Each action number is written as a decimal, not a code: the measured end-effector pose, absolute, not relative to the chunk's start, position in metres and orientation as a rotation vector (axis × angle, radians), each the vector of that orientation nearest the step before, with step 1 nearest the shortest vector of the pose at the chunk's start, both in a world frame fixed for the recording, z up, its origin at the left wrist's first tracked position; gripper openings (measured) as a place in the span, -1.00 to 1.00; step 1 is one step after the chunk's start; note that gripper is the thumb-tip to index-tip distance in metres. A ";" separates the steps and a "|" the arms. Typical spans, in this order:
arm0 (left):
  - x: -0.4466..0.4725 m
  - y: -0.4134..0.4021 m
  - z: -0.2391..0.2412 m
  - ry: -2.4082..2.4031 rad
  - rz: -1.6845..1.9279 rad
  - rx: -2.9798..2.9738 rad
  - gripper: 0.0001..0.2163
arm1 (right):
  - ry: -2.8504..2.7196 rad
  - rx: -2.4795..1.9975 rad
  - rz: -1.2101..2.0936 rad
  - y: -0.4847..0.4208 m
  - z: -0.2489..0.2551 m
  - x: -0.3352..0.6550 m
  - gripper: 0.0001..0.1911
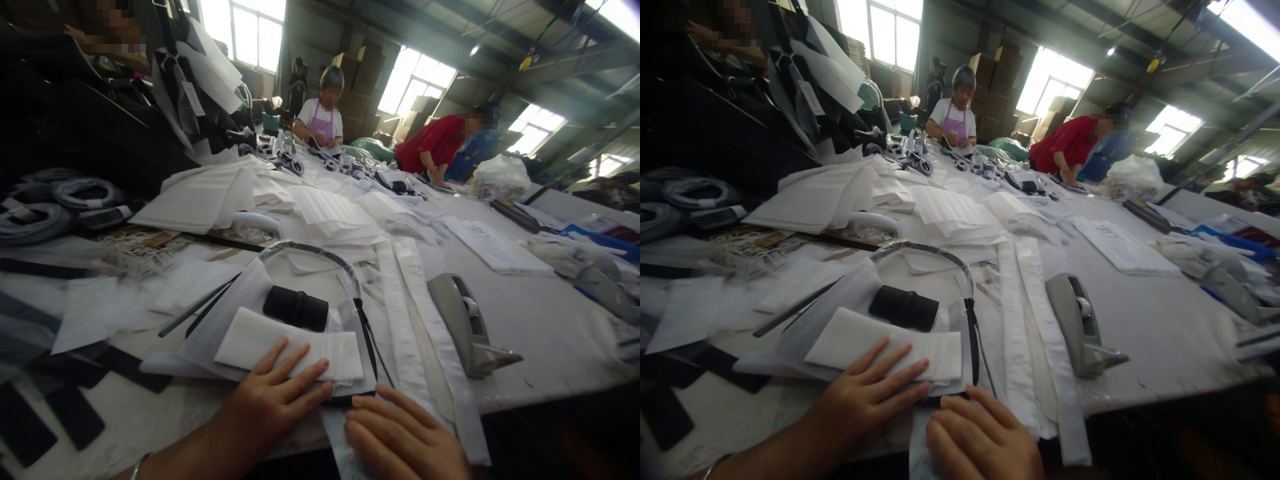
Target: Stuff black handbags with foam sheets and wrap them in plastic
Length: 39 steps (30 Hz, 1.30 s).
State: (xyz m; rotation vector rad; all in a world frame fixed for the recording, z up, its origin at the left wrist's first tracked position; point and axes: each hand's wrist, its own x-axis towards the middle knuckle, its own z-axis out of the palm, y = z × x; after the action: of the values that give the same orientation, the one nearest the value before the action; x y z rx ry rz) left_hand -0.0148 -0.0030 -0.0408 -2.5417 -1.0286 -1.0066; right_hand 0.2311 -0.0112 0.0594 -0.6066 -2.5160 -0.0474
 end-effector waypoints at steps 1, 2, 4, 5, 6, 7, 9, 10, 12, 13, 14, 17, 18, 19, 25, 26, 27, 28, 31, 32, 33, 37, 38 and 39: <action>-0.014 -0.003 -0.041 -1.034 -1.017 -2.539 -0.72 | -2.507 -0.596 -0.068 -0.001 0.065 0.227 -0.74; -0.014 -0.004 -0.042 -1.040 -1.022 -2.543 -0.74 | -2.489 -0.634 -0.074 0.009 0.069 0.223 -0.72; -0.013 -0.004 -0.043 -1.053 -1.030 -2.553 -0.78 | -2.434 -0.798 -0.040 0.024 0.070 0.216 -0.68; -0.012 -0.005 -0.043 -1.057 -1.038 -2.552 -0.81 | -2.412 -0.886 0.008 0.030 0.068 0.213 -0.64; -0.012 -0.005 -0.043 -1.061 -1.048 -2.544 -0.83 | -2.401 -0.969 0.082 0.035 0.065 0.211 -0.60; -0.011 -0.005 -0.042 -1.066 -1.059 -2.531 -0.84 | -2.407 -1.039 0.184 0.040 0.061 0.210 -0.57; -0.012 -0.005 -0.039 -1.058 -1.066 -2.508 -0.85 | -2.429 -1.157 0.429 0.048 0.053 0.209 -0.54; -0.012 -0.004 -0.036 -1.046 -1.060 -2.504 -0.85 | -2.426 -1.212 0.542 0.052 0.050 0.208 -0.57; -0.014 -0.003 -0.031 -1.014 -1.043 -2.504 -0.85 | -2.389 -1.310 0.712 0.059 0.047 0.207 -0.71; -0.014 -0.002 -0.028 -0.999 -1.035 -2.504 -0.85 | -2.364 -1.357 0.764 0.061 0.047 0.206 -0.77; -0.015 -0.001 -0.026 -0.991 -1.029 -2.505 -0.85 | -2.343 -1.401 0.795 0.064 0.047 0.204 -0.80; -0.016 0.001 -0.021 -0.985 -1.006 -2.507 -0.84 | -2.311 -1.478 0.815 0.069 0.047 0.202 -0.82; -0.016 0.001 -0.020 -0.982 -0.999 -2.508 -0.84 | -2.308 -1.492 0.815 0.070 0.046 0.202 -0.82; -0.016 0.001 -0.019 -0.981 -0.992 -2.507 -0.83 | -2.305 -1.501 0.818 0.071 0.045 0.202 -0.82; -0.015 0.004 -0.013 -0.989 -0.934 -2.514 -0.80 | -2.217 -1.524 0.917 0.073 0.035 0.205 -0.83; -0.015 0.005 -0.012 -0.982 -0.907 -2.512 -0.77 | -2.182 -1.525 0.953 0.072 0.033 0.206 -0.87; -0.014 0.005 -0.012 -0.975 -0.872 -2.509 -0.74 | -2.150 -1.523 0.989 0.072 0.032 0.206 -0.87; -0.014 0.005 -0.012 -0.973 -0.839 -2.504 -0.71 | -2.123 -1.523 1.014 0.072 0.031 0.206 -0.80; -0.012 0.004 -0.012 -1.000 -0.821 -2.458 -0.69 | -2.111 -1.533 1.002 0.073 0.029 0.205 -0.65; -0.011 0.003 -0.012 -1.015 -0.818 -2.450 -0.69 | -2.117 -1.537 0.991 0.074 0.029 0.205 -0.63; -0.009 0.002 -0.011 -1.029 -0.804 -2.450 -0.70 | -2.124 -1.541 0.981 0.075 0.028 0.205 -0.61; -0.003 0.002 -0.006 -1.012 -0.679 -2.488 -0.75 | -2.183 -1.556 0.933 0.084 0.027 0.203 -0.57; -0.001 0.002 -0.006 -1.003 -0.659 -2.489 -0.76 | -2.198 -1.554 0.921 0.086 0.026 0.203 -0.56; 0.001 0.003 -0.005 -0.996 -0.636 -2.492 -0.77 | -2.207 -1.547 0.916 0.089 0.026 0.203 -0.55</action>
State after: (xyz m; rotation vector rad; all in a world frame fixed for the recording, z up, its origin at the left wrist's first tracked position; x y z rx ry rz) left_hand 0.0005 0.0031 -0.0052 -2.4917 -0.9955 -0.6357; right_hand 0.2035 0.0889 0.0256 -1.5470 -2.2073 0.9160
